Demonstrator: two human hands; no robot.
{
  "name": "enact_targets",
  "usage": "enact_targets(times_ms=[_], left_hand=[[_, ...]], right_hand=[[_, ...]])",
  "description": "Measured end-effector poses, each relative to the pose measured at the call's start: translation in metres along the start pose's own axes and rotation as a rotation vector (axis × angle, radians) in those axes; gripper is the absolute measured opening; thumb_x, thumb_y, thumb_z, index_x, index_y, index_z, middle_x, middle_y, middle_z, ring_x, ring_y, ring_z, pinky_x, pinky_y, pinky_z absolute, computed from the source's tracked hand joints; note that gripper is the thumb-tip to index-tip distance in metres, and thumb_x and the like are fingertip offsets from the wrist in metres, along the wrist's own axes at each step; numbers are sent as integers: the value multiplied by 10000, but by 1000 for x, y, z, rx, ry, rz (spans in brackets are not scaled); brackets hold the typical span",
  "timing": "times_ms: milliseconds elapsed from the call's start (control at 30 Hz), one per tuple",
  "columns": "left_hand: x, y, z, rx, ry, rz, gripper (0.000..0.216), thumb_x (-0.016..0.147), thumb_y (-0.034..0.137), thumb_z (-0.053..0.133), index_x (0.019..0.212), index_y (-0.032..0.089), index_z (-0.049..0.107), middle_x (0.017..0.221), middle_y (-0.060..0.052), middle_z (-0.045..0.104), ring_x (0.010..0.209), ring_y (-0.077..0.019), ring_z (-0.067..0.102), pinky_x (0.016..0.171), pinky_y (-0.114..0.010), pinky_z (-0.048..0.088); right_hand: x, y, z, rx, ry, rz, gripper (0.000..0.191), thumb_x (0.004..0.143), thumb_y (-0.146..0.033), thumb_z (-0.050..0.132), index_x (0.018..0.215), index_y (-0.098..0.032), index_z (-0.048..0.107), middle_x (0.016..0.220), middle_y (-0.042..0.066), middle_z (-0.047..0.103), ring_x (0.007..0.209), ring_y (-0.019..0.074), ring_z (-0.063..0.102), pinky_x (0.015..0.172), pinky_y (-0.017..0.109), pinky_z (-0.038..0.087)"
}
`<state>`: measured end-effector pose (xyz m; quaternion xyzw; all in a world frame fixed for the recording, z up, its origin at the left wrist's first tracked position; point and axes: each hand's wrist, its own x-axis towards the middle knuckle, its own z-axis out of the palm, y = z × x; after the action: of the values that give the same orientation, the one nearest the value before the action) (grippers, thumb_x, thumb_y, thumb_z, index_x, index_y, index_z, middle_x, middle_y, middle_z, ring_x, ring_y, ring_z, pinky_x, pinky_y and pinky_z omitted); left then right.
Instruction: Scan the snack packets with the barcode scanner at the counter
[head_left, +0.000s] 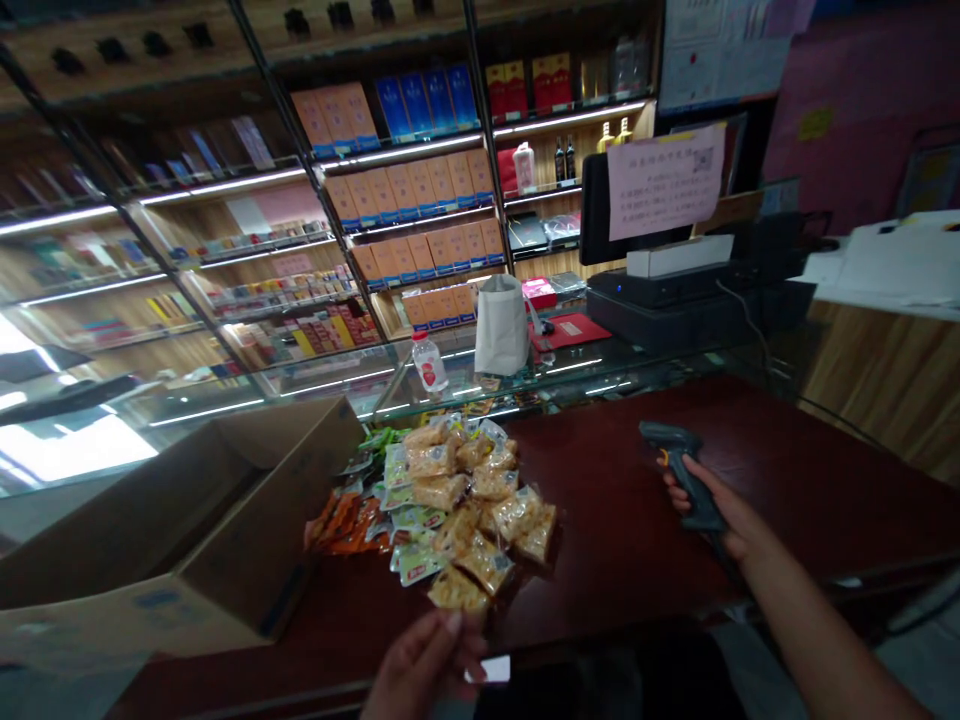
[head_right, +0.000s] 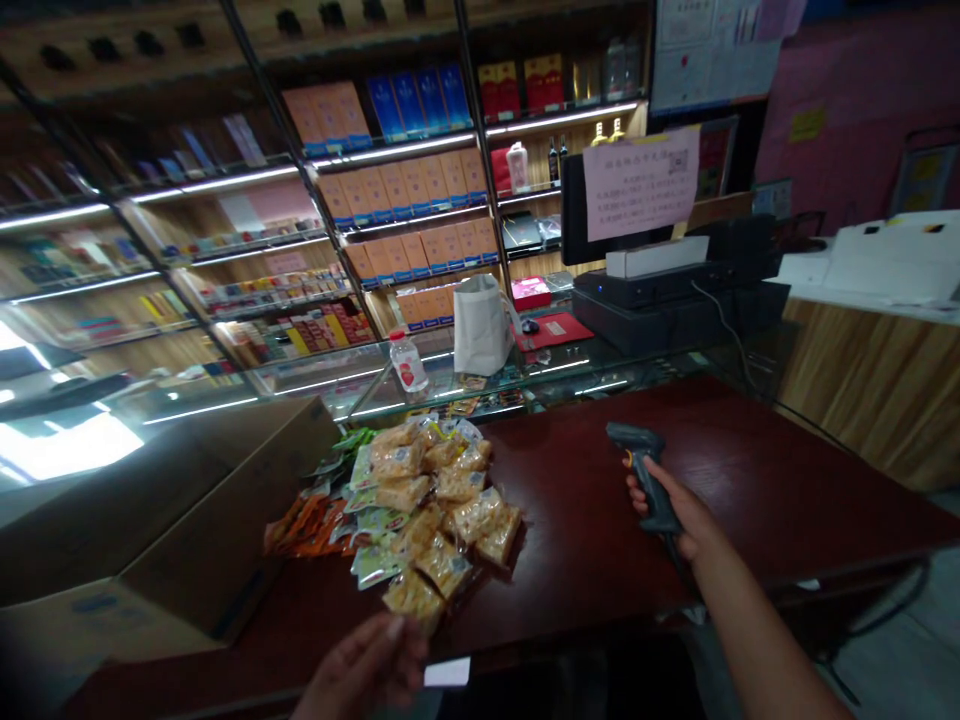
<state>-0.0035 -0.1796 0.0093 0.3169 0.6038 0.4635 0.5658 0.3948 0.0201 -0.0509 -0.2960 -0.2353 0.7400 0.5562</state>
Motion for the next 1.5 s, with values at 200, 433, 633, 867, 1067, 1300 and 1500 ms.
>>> enact_targets(times_ms=[200, 433, 633, 867, 1067, 1300, 1500], left_hand=[[91, 105, -13, 361, 552, 590, 701, 566, 641, 740, 1072, 174, 610, 1117, -137, 671, 1077, -323, 632, 866, -430, 536], [138, 126, -18, 426, 658, 480, 825, 440, 611, 784, 1074, 174, 488, 897, -58, 617, 878, -301, 653, 757, -467, 545], [136, 130, -19, 350, 672, 446, 761, 369, 515, 843, 980, 194, 522, 776, 15, 587, 756, -235, 627, 708, -394, 524], [118, 128, -14, 418, 572, 420, 592, 498, 554, 814, 900, 175, 603, 710, 24, 572, 635, -177, 579, 544, -274, 466], [100, 130, 5, 367, 560, 451, 555, 505, 489, 823, 907, 194, 579, 860, -5, 589, 689, -174, 600, 423, -181, 407], [65, 124, 25, 165, 604, 678, 515, 562, 425, 833, 921, 203, 538, 807, 34, 582, 667, -131, 589, 498, -199, 480], [36, 104, 57, 87, 439, 711, 476, 594, 324, 834, 956, 204, 550, 839, 21, 645, 796, -155, 665, 740, -274, 556]], right_hand=[[-2, 0, 3, 18, 31, 5, 261, 788, -319, 793, 973, -147, 727, 696, 16, 682, 493, 80, 578, 408, 142, 506], [-1, 1, 6, 25, 51, 12, 225, 784, -335, 797, 943, -187, 738, 692, 12, 683, 482, 92, 575, 397, 150, 509], [0, 0, 7, 24, 50, 29, 283, 759, -353, 818, 977, -186, 747, 702, 19, 688, 482, 93, 573, 405, 152, 514], [1, -5, 8, 22, 41, 36, 271, 799, -362, 783, 984, -170, 732, 688, 13, 679, 486, 87, 567, 393, 149, 487], [4, -6, 0, 15, 57, 42, 229, 968, -333, 592, 1104, -155, 639, 941, 35, 687, 663, 138, 651, 567, 280, 563], [-2, -7, -2, -55, 96, 9, 310, 951, -316, 616, 1230, -181, 602, 1233, 95, 637, 994, 246, 662, 822, 448, 571], [-15, 1, 11, -170, 174, -124, 319, 949, -312, 619, 1238, -180, 598, 1242, 97, 632, 1006, 252, 660, 829, 455, 569]])
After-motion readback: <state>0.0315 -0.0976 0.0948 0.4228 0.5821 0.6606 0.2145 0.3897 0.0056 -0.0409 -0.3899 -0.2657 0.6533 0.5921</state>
